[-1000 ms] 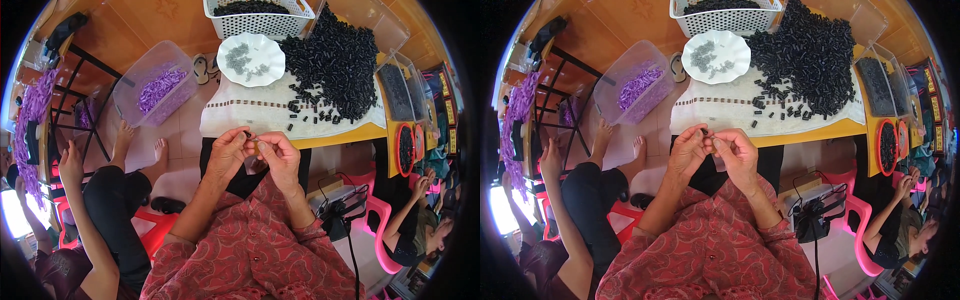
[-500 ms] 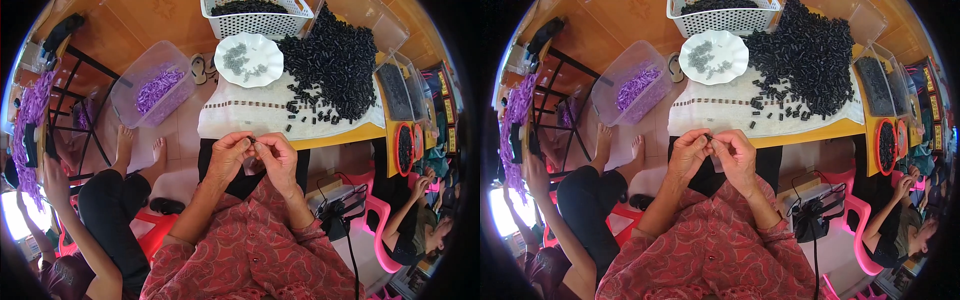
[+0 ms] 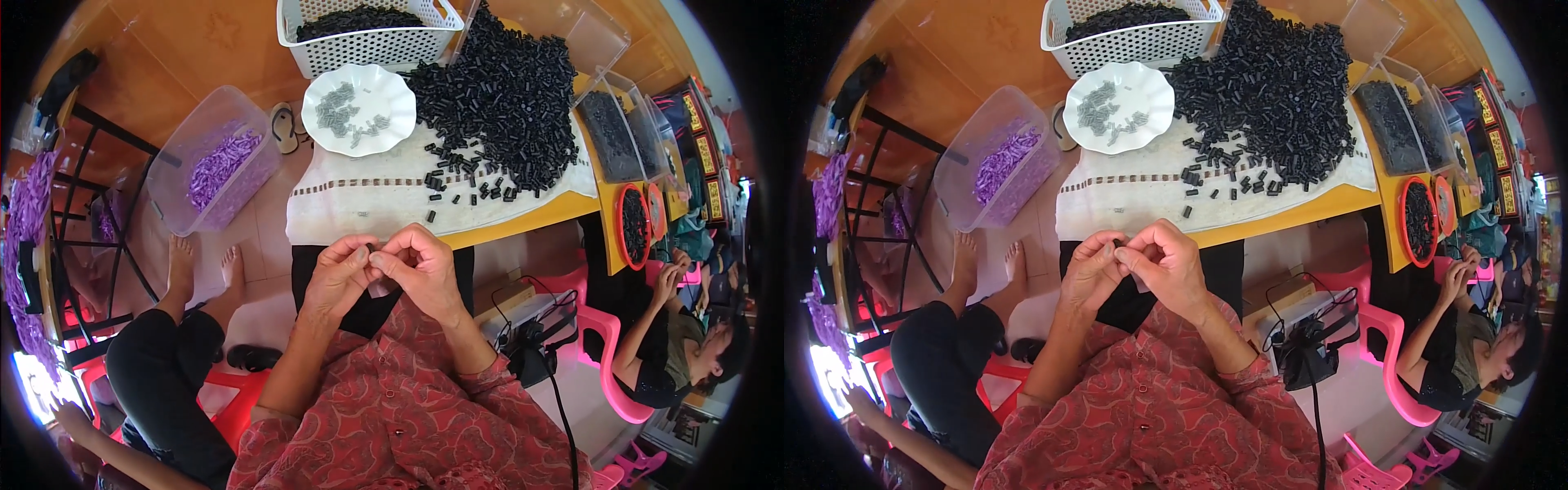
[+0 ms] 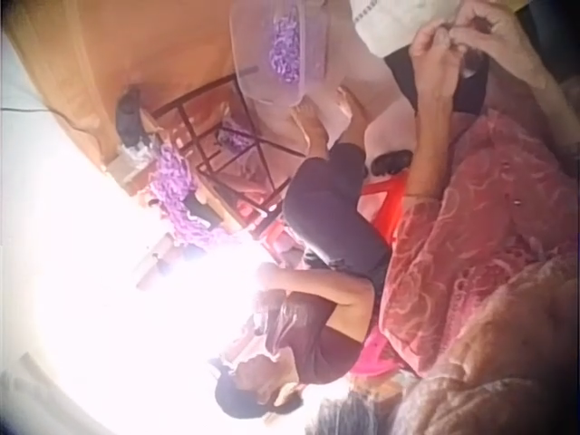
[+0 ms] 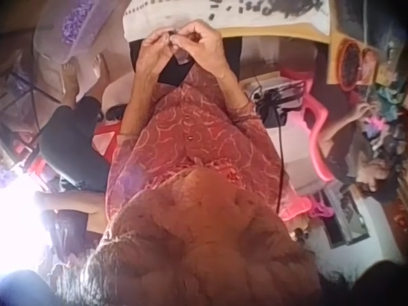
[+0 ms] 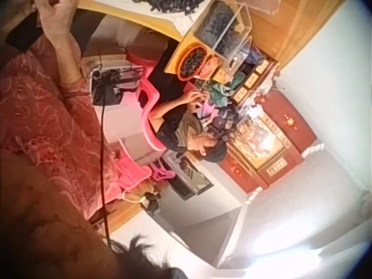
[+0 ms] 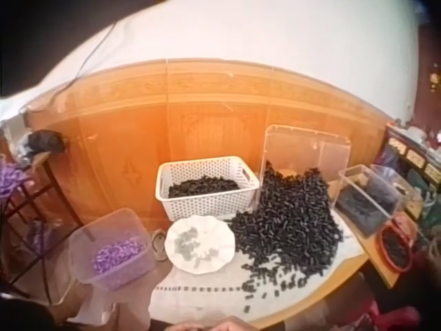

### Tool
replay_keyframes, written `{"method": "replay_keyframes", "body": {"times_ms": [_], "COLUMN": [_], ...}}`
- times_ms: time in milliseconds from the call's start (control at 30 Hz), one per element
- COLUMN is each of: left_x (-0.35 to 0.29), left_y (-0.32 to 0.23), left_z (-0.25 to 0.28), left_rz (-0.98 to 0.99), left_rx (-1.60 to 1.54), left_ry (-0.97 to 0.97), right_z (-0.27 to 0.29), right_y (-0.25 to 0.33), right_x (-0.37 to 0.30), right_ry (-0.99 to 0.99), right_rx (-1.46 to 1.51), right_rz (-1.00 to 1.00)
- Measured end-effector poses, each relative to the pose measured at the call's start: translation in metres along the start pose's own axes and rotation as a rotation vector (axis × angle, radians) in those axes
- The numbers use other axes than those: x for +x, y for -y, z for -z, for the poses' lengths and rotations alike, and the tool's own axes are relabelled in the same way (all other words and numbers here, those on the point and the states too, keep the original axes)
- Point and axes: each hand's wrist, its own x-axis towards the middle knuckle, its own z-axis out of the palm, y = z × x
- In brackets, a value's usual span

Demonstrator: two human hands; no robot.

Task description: The recorder is assembling small black plastic components by inserting small silver metal parts into them.

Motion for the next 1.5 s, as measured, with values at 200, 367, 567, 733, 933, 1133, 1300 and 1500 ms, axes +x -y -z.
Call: {"method": "replay_keyframes", "body": {"times_ms": [200, 367, 567, 733, 933, 1133, 1300, 1500], "left_x": [0.000, -0.001, 0.000, 0.001, 0.000, 0.000, 0.000, 0.001], "left_y": [-0.005, -0.004, -0.002, -0.003, -0.002, -0.002, 0.002, 0.004], "left_z": [-0.003, -0.006, -0.005, -0.002, -0.004, -0.003, 0.003, 0.004], "left_rz": [0.034, 0.012, -0.015, -0.035, -0.056, -0.070, -0.055, -0.064], "left_rx": [-0.067, -0.018, 0.016, -0.010, 0.033, 0.019, -0.011, -0.065], "left_ry": [-0.088, -0.096, -0.121, -0.116, -0.102, -0.119, -0.082, -0.096], "right_z": [0.030, 0.071, 0.087, 0.079, 0.083, 0.083, 0.047, 0.023], "right_y": [-0.002, -0.018, -0.031, -0.030, -0.031, -0.032, -0.001, 0.000], "right_x": [0.018, 0.052, 0.076, 0.085, 0.085, 0.066, 0.032, 0.012], "right_ry": [-0.314, -0.552, -0.565, -0.548, -0.519, -0.470, -0.197, -0.093], "right_rx": [-0.560, -0.826, -1.070, -1.160, -1.213, -0.916, -0.041, 0.032], "right_rz": [0.247, 0.307, 0.266, 0.213, 0.190, 0.372, -0.115, -0.148]}}
